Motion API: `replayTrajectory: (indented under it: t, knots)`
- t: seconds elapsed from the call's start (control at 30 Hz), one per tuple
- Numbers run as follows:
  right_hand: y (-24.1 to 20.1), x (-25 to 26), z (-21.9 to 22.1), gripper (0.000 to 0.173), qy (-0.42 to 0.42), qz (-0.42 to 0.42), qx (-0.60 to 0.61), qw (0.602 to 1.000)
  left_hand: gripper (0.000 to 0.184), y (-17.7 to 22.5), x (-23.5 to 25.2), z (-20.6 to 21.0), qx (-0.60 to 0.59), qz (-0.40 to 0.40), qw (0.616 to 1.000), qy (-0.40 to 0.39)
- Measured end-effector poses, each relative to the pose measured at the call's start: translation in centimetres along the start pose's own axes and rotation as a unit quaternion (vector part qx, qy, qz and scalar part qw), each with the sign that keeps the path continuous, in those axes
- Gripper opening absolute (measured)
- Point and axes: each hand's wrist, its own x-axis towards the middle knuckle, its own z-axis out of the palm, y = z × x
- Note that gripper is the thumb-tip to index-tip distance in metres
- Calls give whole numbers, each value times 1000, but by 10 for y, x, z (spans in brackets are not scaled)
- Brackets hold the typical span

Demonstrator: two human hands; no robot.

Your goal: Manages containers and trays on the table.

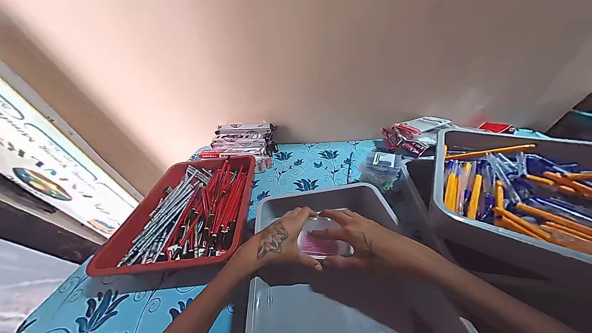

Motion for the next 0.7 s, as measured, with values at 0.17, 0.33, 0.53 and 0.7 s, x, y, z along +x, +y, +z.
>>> replayTrajectory:
  t: [0.17,0.33,0.53,0.7]
  knots:
    - [-2,0,-1,52,-22,8,10,1000,98,14,-16,-19,106,-100,987,-63]
    - [-6,3,-5,54,-62,36,18,997,82,9,-20,-26,37,-116,989,-87]
    - [-9,2,-8,56,-74,48,20,996,44,5,-3,-22,-35,-199,978,-57]
    - [-2,2,-1,56,-51,16,10,999,38,4,-6,-22,-59,-185,979,-68]
